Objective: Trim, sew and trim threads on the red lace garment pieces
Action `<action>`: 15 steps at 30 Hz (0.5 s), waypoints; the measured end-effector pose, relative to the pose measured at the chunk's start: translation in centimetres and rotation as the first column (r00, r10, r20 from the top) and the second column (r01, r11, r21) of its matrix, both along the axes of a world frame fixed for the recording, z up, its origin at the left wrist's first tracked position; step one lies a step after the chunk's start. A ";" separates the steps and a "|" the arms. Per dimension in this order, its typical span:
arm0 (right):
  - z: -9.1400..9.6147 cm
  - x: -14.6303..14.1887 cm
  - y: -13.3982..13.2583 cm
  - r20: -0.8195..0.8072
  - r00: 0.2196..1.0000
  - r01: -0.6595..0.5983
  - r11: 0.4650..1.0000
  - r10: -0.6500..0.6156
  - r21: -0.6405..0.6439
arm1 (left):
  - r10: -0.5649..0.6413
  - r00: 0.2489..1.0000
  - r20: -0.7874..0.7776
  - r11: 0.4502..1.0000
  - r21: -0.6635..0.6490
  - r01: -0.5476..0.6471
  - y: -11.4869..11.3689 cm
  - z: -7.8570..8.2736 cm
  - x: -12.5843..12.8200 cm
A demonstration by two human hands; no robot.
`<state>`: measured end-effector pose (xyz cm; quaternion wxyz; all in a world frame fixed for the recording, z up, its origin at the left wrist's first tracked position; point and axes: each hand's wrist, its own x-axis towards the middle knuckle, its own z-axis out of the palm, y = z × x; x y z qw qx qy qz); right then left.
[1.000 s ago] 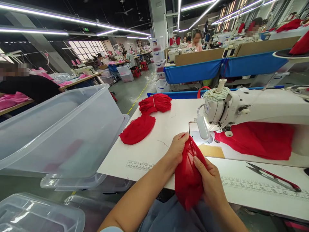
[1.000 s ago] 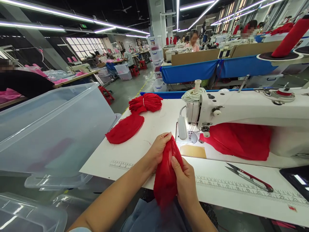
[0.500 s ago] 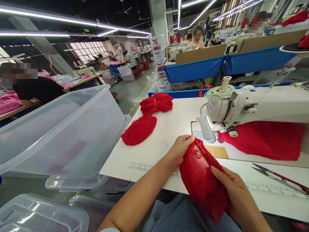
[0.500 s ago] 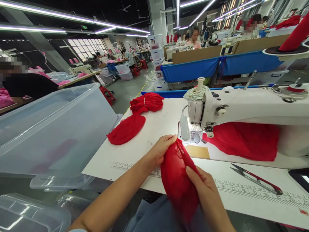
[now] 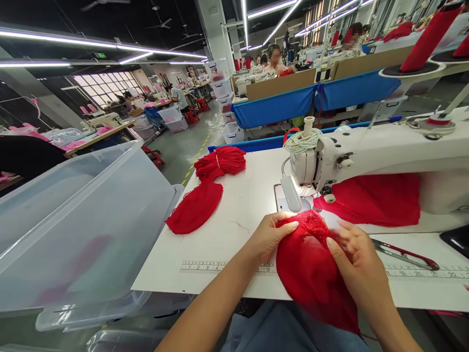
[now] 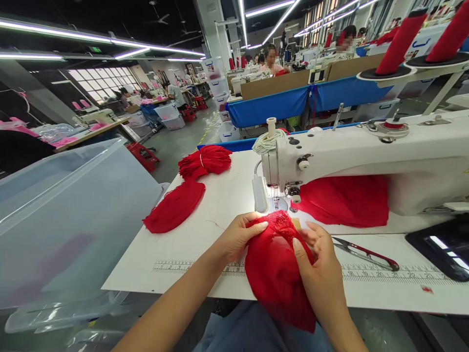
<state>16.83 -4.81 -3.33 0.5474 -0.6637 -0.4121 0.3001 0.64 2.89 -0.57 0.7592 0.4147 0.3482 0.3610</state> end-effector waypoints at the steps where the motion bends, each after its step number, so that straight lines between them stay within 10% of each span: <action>1: 0.1 -0.2 0.1 0.168 0.981 0.077 0.991 -0.094 0.106 | 0.001 1.000 -0.009 1.000 0.005 -0.001 0.0 -0.1 0.0; 4: 0.7 -1.0 0.6 0.398 0.905 0.037 0.958 -0.153 0.284 | -0.034 0.999 -0.019 0.999 0.030 0.034 0.1 -0.5 0.2; 15: 2.1 -2.5 4.0 0.198 0.973 -0.138 0.988 0.123 0.067 | -0.098 0.990 -0.097 0.977 0.179 0.115 -0.1 -0.8 -0.1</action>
